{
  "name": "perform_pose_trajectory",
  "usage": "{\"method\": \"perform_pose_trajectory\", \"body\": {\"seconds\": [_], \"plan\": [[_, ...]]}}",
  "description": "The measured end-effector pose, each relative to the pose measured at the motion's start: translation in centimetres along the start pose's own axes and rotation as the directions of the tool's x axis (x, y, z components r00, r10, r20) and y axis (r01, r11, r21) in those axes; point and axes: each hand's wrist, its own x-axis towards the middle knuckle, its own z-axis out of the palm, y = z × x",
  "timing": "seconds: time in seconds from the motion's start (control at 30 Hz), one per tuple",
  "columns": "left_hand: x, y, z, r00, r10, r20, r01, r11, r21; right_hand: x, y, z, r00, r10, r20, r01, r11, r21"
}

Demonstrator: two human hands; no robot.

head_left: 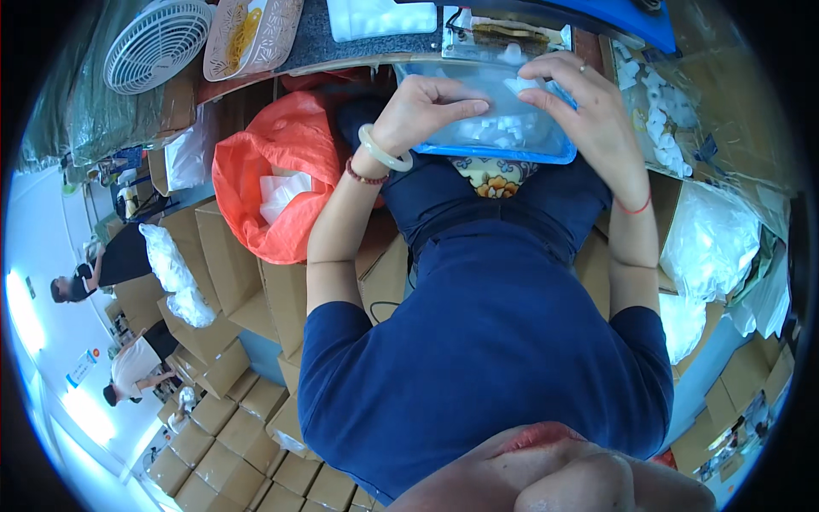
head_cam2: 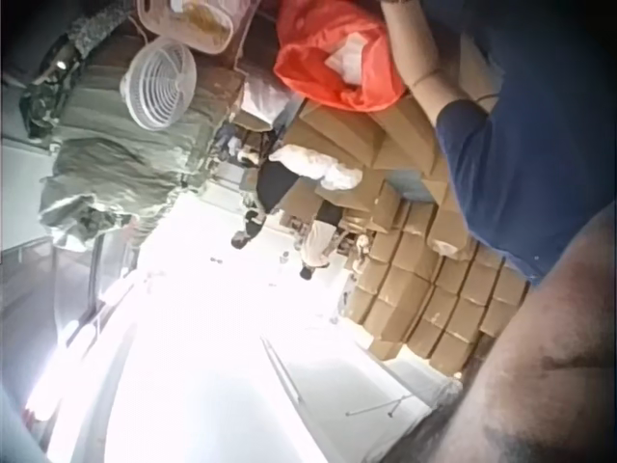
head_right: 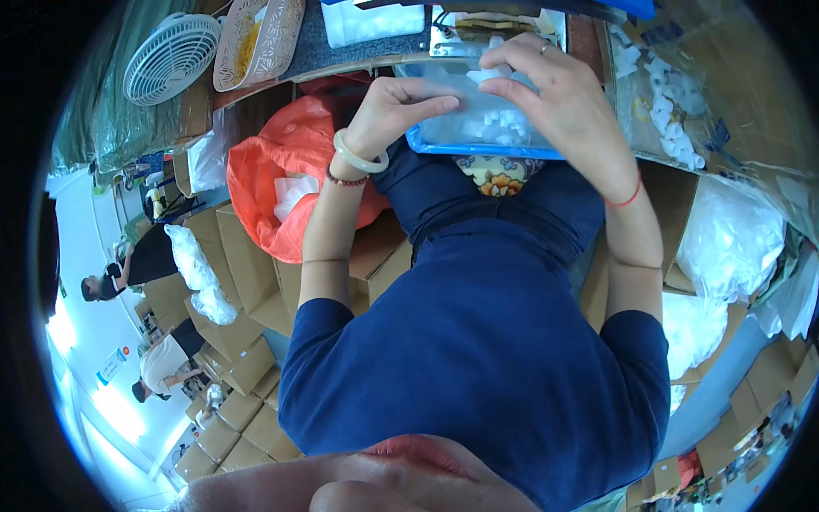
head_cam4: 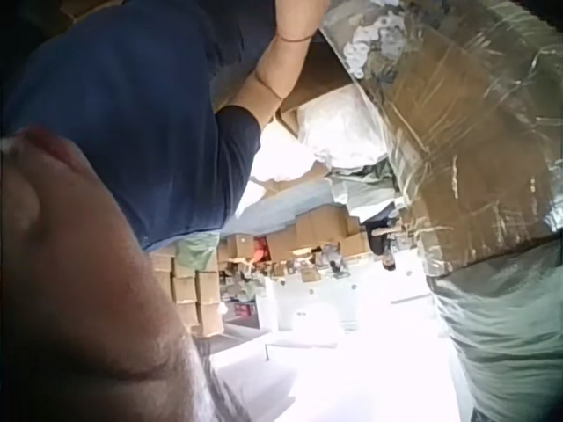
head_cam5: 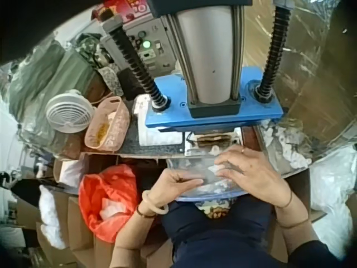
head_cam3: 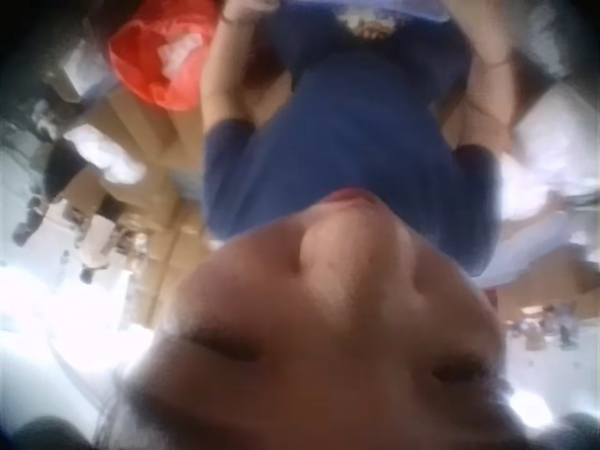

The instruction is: The recorder is using a heat sealer to seal plastic bags containing small items at a workbench.

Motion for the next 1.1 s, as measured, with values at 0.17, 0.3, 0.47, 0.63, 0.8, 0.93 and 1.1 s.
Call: {"method": "perform_pose_trajectory", "body": {"seconds": [0.17, 0.3, 0.47, 0.63, 0.8, 0.93, 1.1], "plan": [[1.2, -2.3, 0.6, 0.971, -0.127, 0.203, 0.171, 0.961, -0.216, -0.7, 3.6, 0.0, 0.966, 0.259, -0.019, -0.254, 0.959, 0.129], [1.4, -3.0, 1.4, 0.994, -0.09, -0.065, 0.08, 0.986, -0.144, -0.7, 4.0, 0.9, 0.962, 0.239, -0.129, -0.201, 0.946, 0.254], [1.8, -2.1, 2.1, 0.992, -0.078, -0.097, 0.071, 0.994, -0.079, -0.8, 4.9, 2.3, 0.971, 0.164, -0.175, -0.099, 0.94, 0.328], [1.5, -2.2, 1.1, 0.983, -0.123, 0.136, 0.142, 0.981, -0.134, 0.9, 3.8, -1.3, 0.932, 0.15, 0.331, -0.165, 0.986, 0.019], [2.8, -4.0, 2.4, 0.931, -0.242, 0.273, 0.35, 0.805, -0.479, -0.4, 6.9, 1.1, 0.941, 0.279, 0.19, -0.305, 0.944, 0.125], [6.9, -5.2, 1.9, 0.97, -0.171, 0.175, 0.245, 0.669, -0.702, -2.7, 6.2, -2.8, 0.932, 0.222, -0.287, -0.321, 0.872, -0.37], [8.0, -6.2, 1.7, 0.966, -0.209, 0.149, 0.248, 0.606, -0.756, -8.1, 11.9, -3.5, 0.916, 0.234, -0.326, -0.401, 0.544, -0.737]]}}
